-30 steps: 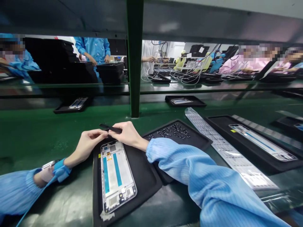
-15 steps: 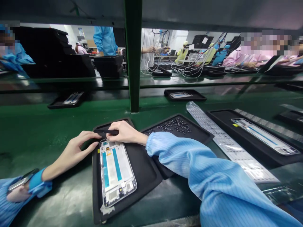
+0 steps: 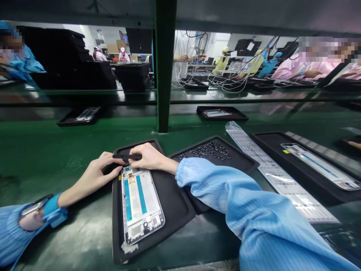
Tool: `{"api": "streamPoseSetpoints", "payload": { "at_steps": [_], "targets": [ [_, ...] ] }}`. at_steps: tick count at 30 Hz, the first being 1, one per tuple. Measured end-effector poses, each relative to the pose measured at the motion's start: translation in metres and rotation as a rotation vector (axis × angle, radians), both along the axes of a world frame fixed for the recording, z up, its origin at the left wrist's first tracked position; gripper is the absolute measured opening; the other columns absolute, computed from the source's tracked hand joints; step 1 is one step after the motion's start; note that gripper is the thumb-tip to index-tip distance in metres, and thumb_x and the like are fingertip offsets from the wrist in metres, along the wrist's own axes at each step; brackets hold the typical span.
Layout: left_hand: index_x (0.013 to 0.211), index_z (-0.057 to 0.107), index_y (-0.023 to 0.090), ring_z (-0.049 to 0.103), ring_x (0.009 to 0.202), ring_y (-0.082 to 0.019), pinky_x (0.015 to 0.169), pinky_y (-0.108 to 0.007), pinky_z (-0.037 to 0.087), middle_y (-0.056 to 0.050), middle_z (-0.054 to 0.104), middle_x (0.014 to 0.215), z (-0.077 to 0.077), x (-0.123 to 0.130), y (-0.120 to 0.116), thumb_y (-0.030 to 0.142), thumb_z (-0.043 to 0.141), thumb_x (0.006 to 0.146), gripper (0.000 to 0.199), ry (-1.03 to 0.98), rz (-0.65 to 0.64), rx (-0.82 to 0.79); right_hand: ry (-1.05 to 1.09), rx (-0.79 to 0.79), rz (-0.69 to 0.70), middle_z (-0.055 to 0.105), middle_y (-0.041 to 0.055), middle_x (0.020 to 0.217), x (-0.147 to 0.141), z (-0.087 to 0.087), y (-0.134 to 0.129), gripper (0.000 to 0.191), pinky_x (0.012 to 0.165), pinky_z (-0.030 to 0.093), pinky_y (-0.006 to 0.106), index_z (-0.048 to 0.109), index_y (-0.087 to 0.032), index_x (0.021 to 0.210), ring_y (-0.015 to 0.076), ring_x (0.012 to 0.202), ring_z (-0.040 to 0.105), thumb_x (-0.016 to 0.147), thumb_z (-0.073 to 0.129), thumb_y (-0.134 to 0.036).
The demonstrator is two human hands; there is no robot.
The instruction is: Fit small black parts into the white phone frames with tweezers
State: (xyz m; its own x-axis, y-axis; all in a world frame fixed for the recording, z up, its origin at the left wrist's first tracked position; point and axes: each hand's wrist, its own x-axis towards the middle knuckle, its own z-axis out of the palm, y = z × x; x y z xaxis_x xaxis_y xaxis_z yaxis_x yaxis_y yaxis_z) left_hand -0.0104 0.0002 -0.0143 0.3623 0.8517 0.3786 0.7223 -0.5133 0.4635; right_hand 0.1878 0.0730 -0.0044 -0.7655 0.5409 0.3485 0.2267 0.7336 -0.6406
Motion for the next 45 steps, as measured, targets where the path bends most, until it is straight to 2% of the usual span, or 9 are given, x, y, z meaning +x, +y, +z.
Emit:
{"api": "streamPoseSetpoints", "payload": {
  "at_steps": [7,15,24,33,36,42,45],
  "targets": [
    [0.088,0.064,0.02,0.052,0.092,-0.02,0.08,-0.033,0.045,-0.004,0.065,0.091,-0.002,0.001,0.002,0.027,0.052,0.082,0.016,-0.03,-0.006,0.02,-0.029,0.024,-0.036,0.057,-0.0027,0.063,-0.002,-0.002,0.0,0.007,0.057,0.033,0.016,0.062,-0.011,0.069,0.0074,0.06,0.049,0.063,0.063,-0.01],
    [0.091,0.065,0.018,0.052,0.09,-0.02,0.079,-0.032,0.045,-0.005,0.065,0.089,-0.002,0.002,0.003,0.028,0.052,0.083,0.019,-0.038,-0.021,0.021,-0.066,0.143,-0.017,0.058,-0.0012,0.069,-0.003,-0.005,-0.003,0.005,0.059,0.032,0.018,0.058,-0.013,0.071,0.0081,0.063,0.048,0.066,0.059,-0.012],
    [0.093,0.067,0.016,0.053,0.09,-0.02,0.08,-0.033,0.046,-0.006,0.066,0.092,-0.002,0.002,0.003,0.022,0.051,0.08,0.021,-0.031,-0.057,0.045,-0.172,0.216,-0.008,0.055,-0.0001,0.072,-0.003,0.001,-0.009,0.009,0.059,0.031,0.02,0.051,-0.015,0.073,0.0098,0.066,0.047,0.069,0.059,-0.012],
    [0.093,0.063,0.017,0.051,0.092,-0.02,0.082,-0.034,0.044,-0.007,0.065,0.094,0.0,0.003,0.003,0.026,0.048,0.085,0.019,0.023,-0.127,0.052,-0.282,0.321,0.04,0.057,0.0027,0.08,-0.002,0.008,-0.008,0.01,0.058,0.031,0.022,0.057,-0.013,0.08,0.0116,0.068,0.049,0.072,0.062,-0.013],
    [0.096,0.062,0.017,0.049,0.094,-0.021,0.082,-0.036,0.043,-0.008,0.063,0.094,0.0,0.004,0.004,0.022,0.042,0.086,0.022,0.097,-0.128,0.094,-0.199,0.195,0.025,0.059,0.0017,0.074,-0.001,0.01,-0.004,0.004,0.059,0.033,0.02,0.061,-0.012,0.075,0.0102,0.066,0.051,0.071,0.059,-0.011],
    [0.097,0.061,0.016,0.047,0.092,-0.02,0.085,-0.037,0.041,-0.007,0.062,0.094,0.001,0.005,0.006,0.018,0.039,0.088,0.024,0.213,-0.206,0.145,-0.079,-0.346,-0.077,0.063,0.0002,0.067,0.003,0.005,0.005,0.012,0.06,0.038,0.017,0.067,-0.01,0.073,0.007,0.059,0.052,0.07,0.058,-0.017],
    [0.096,0.061,0.016,0.047,0.093,-0.02,0.085,-0.038,0.04,-0.008,0.062,0.094,0.003,0.006,0.006,0.017,0.038,0.088,0.024,0.22,-0.191,0.12,-0.037,-0.444,-0.081,0.061,-0.0008,0.063,0.002,0.001,0.006,0.011,0.057,0.038,0.017,0.067,-0.01,0.071,0.0053,0.054,0.049,0.067,0.06,-0.017]
  ]
}}
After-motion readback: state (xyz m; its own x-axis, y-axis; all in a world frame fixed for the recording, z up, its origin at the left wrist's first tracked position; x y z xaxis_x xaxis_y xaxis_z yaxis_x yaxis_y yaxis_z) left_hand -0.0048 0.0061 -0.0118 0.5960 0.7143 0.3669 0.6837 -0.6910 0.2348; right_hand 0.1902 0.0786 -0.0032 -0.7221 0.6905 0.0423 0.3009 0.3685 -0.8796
